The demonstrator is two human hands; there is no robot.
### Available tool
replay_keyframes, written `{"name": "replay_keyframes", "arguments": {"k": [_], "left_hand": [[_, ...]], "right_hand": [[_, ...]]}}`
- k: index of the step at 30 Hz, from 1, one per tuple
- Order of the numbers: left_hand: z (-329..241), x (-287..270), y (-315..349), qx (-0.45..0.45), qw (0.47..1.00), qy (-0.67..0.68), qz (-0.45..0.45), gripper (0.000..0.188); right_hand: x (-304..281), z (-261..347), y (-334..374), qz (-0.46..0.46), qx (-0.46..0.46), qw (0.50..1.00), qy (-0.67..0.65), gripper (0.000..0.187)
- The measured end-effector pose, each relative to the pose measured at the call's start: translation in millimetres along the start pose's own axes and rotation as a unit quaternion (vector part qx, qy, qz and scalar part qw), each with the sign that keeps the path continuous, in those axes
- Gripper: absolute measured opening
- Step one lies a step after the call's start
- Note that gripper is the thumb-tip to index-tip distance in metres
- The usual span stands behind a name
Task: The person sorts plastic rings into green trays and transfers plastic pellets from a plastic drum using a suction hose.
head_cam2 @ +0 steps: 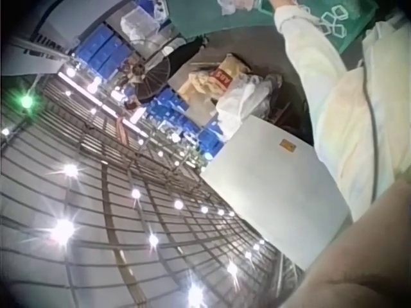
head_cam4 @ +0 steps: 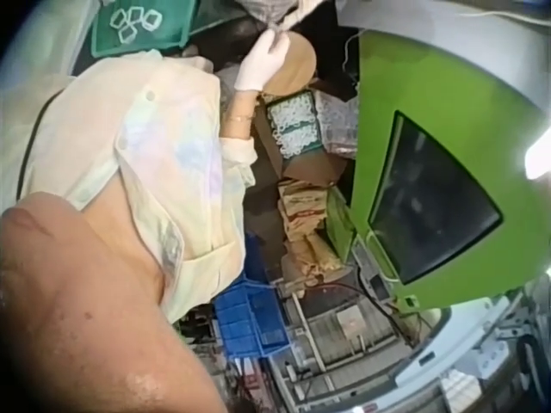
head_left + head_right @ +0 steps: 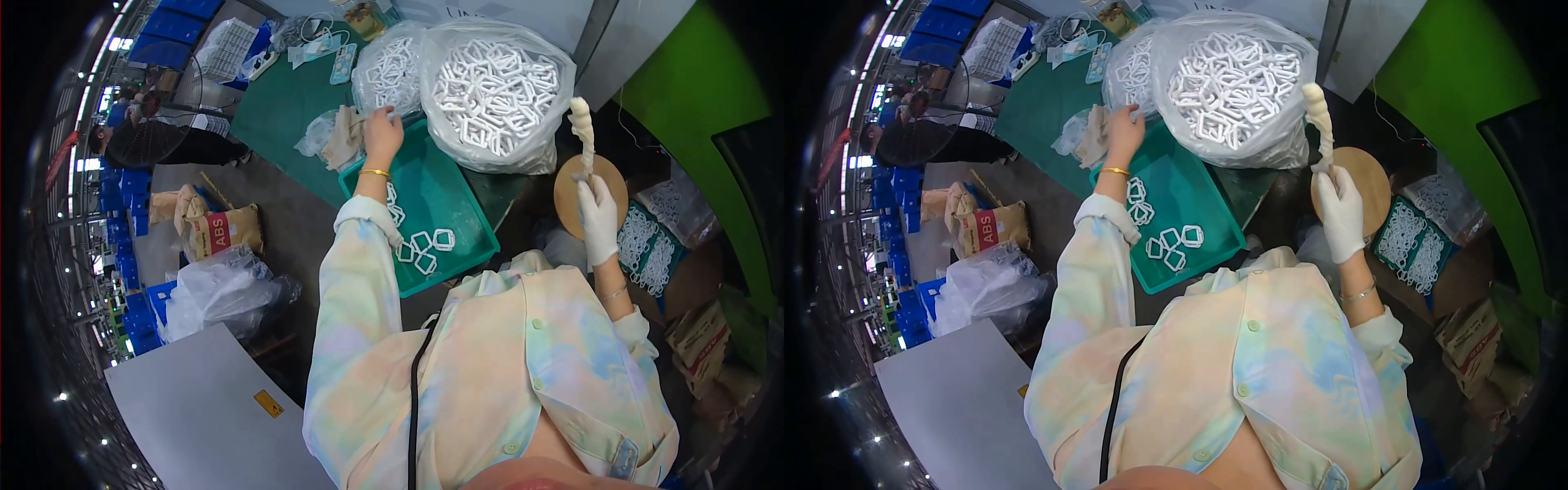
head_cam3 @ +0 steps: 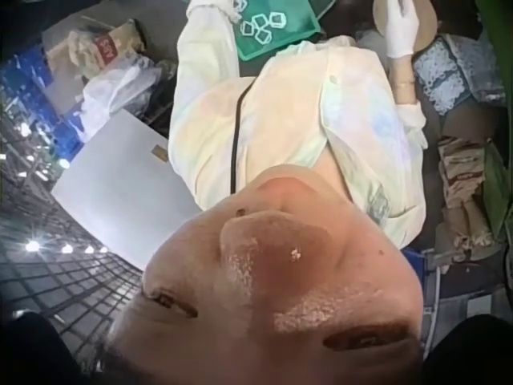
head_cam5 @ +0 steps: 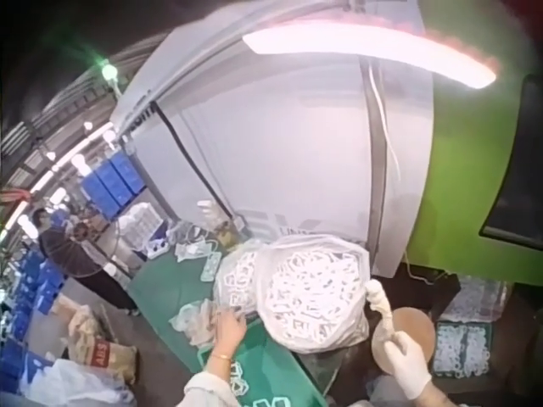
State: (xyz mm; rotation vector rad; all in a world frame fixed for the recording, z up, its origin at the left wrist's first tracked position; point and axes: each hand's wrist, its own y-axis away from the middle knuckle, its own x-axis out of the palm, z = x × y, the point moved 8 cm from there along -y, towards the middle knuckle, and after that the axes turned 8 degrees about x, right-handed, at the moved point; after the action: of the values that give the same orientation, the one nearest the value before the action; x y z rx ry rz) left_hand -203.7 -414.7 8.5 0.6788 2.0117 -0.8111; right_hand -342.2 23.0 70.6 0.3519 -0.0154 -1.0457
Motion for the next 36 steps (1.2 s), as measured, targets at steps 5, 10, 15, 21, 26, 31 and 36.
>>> {"name": "replay_keyframes", "arguments": {"k": [5,10,15,21,26,31,36], "left_hand": [[5,22,-18,0.03,0.996,-0.086,-0.026,0.03],[-6,41,-42,0.039,0.992,-0.12,0.018,0.03],[29,40,-54,-0.05,0.998,0.029,-0.018,0.025],[46,38,-72,-0.131,0.988,0.042,-0.075,0.031],[55,41,-80,-0.219,0.975,0.031,-0.036,0.036],[48,50,-84,-0.213,0.976,0.048,-0.009,0.033],[58,52,-76,-0.17,0.971,0.143,-0.085,0.031]], "right_hand": [[1,-11,-1,0.003,0.023,1.0,-0.017,0.023],[-2,-13,-8,-0.022,0.022,0.999,0.005,0.021],[4,-12,-10,-0.025,0.05,0.998,0.007,0.018],[4,-10,-12,-0.037,0.071,0.996,0.038,0.021],[5,-14,-15,-0.053,0.078,0.995,0.038,0.021],[8,-20,-17,-0.052,0.095,0.993,0.037,0.021],[18,-15,-19,-0.04,0.118,0.992,0.03,0.021]]}}
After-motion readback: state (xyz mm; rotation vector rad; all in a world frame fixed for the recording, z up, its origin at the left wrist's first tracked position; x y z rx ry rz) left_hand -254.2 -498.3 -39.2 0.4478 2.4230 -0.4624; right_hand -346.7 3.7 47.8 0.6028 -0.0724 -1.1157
